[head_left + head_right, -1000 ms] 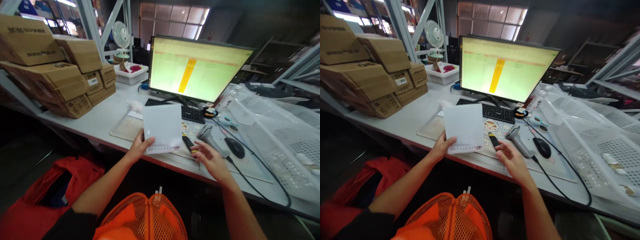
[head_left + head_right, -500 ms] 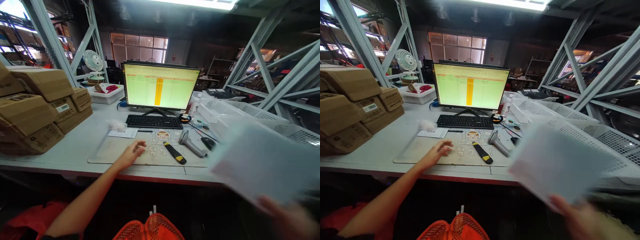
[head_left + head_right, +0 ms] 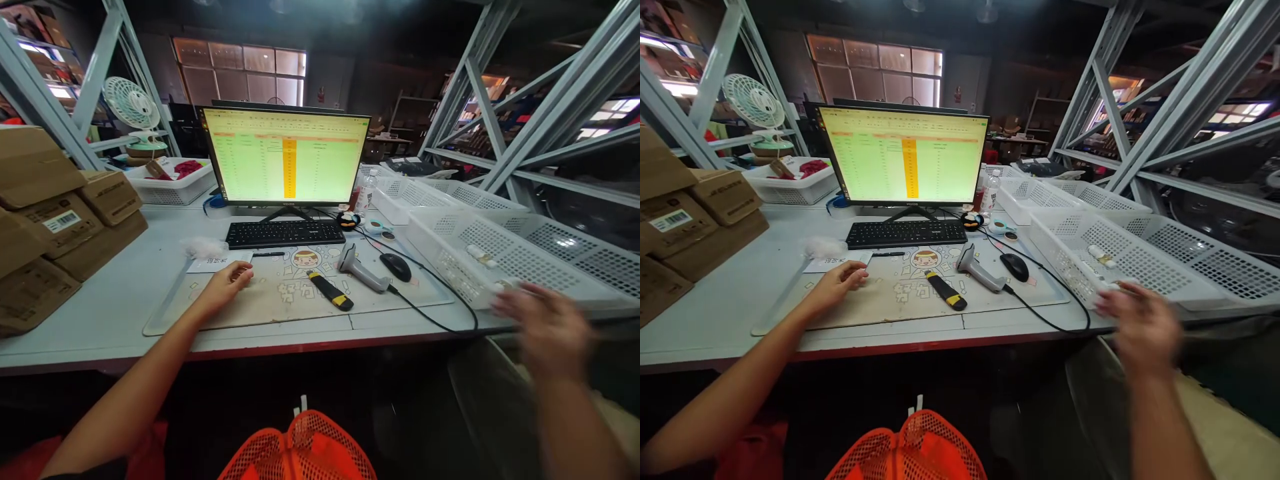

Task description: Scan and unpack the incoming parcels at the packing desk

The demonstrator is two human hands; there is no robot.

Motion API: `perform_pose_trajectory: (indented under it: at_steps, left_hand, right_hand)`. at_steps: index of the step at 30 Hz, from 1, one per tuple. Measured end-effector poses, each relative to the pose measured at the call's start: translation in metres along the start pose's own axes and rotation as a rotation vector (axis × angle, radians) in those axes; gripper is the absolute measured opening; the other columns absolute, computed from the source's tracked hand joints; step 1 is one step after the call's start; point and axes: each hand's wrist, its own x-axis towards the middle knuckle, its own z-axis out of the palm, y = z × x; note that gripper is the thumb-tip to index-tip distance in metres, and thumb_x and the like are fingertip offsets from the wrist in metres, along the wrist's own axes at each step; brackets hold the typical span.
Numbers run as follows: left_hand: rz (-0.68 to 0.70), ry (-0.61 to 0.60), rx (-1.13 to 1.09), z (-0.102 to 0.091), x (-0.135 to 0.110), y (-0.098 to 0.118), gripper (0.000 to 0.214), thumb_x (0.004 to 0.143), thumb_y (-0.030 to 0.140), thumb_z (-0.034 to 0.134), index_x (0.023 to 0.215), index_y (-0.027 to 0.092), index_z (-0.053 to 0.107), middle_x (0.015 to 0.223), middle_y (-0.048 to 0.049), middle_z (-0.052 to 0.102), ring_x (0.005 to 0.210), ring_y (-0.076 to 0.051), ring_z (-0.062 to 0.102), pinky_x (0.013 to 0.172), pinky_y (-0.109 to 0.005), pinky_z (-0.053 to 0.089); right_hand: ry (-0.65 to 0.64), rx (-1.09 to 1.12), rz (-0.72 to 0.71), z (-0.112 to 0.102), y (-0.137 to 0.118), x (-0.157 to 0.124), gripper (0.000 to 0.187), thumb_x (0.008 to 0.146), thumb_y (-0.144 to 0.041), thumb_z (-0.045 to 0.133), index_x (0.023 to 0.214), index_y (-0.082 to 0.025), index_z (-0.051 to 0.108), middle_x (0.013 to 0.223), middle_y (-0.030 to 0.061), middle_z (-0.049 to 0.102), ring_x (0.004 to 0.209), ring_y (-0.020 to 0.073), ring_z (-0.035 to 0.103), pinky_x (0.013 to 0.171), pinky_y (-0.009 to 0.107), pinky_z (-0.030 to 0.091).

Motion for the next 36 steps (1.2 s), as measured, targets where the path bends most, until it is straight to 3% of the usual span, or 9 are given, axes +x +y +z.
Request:
perform_pose_trajectory:
  at_steps: [2,3,6,8,14,20,26,30,36]
  left_hand:
    - [0.03,-0.001,0.056,0.0,-0.003,0.005,0.071,0.078,0.08,0.064,0.114,0.019,0.067,0.103,-0.0099,0.075,0.097,-0.03,0.072,0.091,-0.044,0.057]
    - [0.045,0.007,0.087,0.0,-0.005,0.009,0.069,0.079,0.079,0.063,0.113,0.02,0.068,0.104,-0.01,0.075,0.098,-0.03,0.072,0.092,-0.044,0.056]
    - [0.091,0.04,0.16,0.0,-0.007,0.018,0.06,0.084,0.074,0.062,0.109,0.021,0.07,0.102,-0.0089,0.076,0.095,-0.029,0.072,0.091,-0.042,0.055]
    - [0.124,0.049,0.189,0.001,-0.003,0.022,0.052,0.086,0.07,0.061,0.105,0.022,0.071,0.099,-0.0076,0.076,0.093,-0.028,0.072,0.087,-0.04,0.056]
    - [0.261,0.027,0.225,0.034,0.05,0.035,0.039,0.089,0.059,0.06,0.095,0.023,0.073,0.092,-0.006,0.077,0.087,-0.026,0.07,0.076,-0.035,0.055]
    - [0.362,-0.075,0.348,0.114,0.132,0.054,0.026,0.094,0.04,0.056,0.095,0.021,0.073,0.092,-0.0062,0.076,0.086,-0.024,0.07,0.079,-0.033,0.052]
    - [0.374,0.021,0.422,0.178,0.192,0.071,0.02,0.098,0.028,0.056,0.106,0.018,0.072,0.104,-0.0094,0.075,0.098,-0.024,0.068,0.087,-0.035,0.05]
    - [0.356,0.096,0.483,0.194,0.21,0.07,0.022,0.101,0.024,0.052,0.112,0.015,0.069,0.113,-0.0136,0.072,0.108,-0.027,0.065,0.094,-0.039,0.048]
    - [0.434,0.078,0.604,0.2,0.202,0.057,0.022,0.1,0.024,0.054,0.118,0.018,0.067,0.127,-0.0133,0.066,0.123,-0.031,0.055,0.106,-0.044,0.042]
  right_hand:
    - [-0.306,-0.173,-0.17,0.051,0.0,0.025,0.053,0.097,-0.057,0.051,0.131,-0.018,0.062,0.12,0.018,0.07,0.099,0.0279,0.071,0.091,0.047,0.058]
    - [-0.389,-0.192,-0.226,0.079,0.002,0.037,0.05,0.096,-0.054,0.053,0.129,-0.018,0.065,0.125,0.0175,0.069,0.108,0.029,0.069,0.099,0.048,0.055]
    - [-0.491,-0.227,-0.299,0.146,0.014,0.061,0.048,0.084,-0.048,0.065,0.121,-0.018,0.071,0.129,0.0174,0.068,0.124,0.0349,0.062,0.114,0.054,0.045]
    - [-0.516,-0.245,-0.321,0.167,0.029,0.065,0.052,0.082,-0.047,0.065,0.124,-0.018,0.07,0.131,0.0182,0.067,0.126,0.0367,0.061,0.114,0.057,0.044]
    - [-0.5,-0.299,-0.38,0.174,0.068,0.056,0.054,0.093,-0.041,0.051,0.141,-0.021,0.064,0.145,0.0158,0.059,0.132,0.0337,0.058,0.112,0.053,0.048]
    - [-0.463,-0.376,-0.396,0.182,0.08,0.056,0.052,0.098,-0.042,0.043,0.14,-0.022,0.067,0.147,0.0145,0.057,0.133,0.0329,0.058,0.115,0.052,0.046]
    - [-0.456,-0.384,-0.391,0.182,0.086,0.058,0.055,0.1,-0.047,0.041,0.143,-0.022,0.064,0.146,0.0162,0.057,0.132,0.0354,0.058,0.114,0.058,0.046]
    - [-0.449,-0.385,-0.381,0.183,0.089,0.058,0.055,0.1,-0.05,0.041,0.143,-0.023,0.065,0.146,0.0159,0.057,0.131,0.0358,0.058,0.113,0.059,0.047]
    - [-0.441,-0.396,-0.385,0.183,0.09,0.057,0.054,0.1,-0.049,0.042,0.142,-0.023,0.065,0.147,0.0161,0.056,0.135,0.0357,0.055,0.114,0.059,0.046]
